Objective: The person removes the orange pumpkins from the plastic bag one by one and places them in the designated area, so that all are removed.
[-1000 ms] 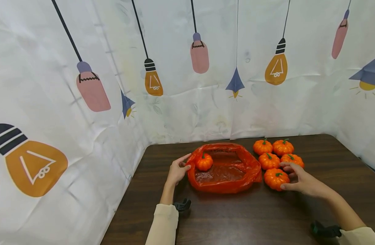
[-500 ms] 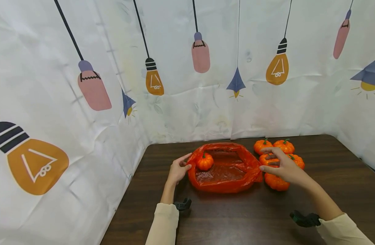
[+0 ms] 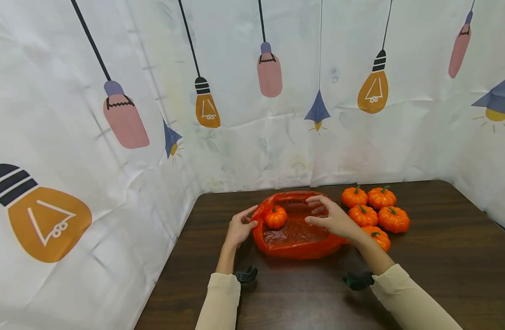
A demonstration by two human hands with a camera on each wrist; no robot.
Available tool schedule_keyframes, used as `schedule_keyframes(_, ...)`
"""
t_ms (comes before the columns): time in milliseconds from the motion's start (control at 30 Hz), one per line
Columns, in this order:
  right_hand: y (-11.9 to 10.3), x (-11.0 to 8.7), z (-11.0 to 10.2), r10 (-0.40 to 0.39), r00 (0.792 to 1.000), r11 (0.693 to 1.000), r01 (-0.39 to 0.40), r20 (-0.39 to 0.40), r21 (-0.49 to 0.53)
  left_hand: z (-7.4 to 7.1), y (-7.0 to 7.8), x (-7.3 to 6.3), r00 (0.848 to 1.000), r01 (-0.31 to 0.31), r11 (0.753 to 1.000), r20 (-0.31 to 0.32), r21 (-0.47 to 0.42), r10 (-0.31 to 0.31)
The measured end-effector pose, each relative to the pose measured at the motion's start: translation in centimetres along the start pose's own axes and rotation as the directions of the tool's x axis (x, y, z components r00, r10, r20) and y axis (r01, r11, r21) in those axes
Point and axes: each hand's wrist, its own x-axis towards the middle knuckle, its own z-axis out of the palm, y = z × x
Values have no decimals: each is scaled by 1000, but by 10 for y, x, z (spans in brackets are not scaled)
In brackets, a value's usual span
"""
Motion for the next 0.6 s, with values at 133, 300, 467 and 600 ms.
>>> schedule_keyframes(133, 3, 18, 18, 40, 999, 999, -40, 26, 5, -1, 0, 0, 1000, 3, 1000, -1, 0, -3)
schedule_keyframes(300, 6, 37, 37, 75, 995, 997, -75, 72, 8, -1, 0, 0, 1000, 0, 1000, 0, -6, 0)
schedule_keyframes(467, 13, 51, 54, 121, 986, 993, -122, 116, 1, -1, 0, -1, 1000, 1, 1000, -1, -7, -1)
schedule_keyframes(600, 19, 60, 63, 149, 984, 989, -150, 100, 0, 0, -1, 0, 1000, -2, 1000, 4, -7, 2)
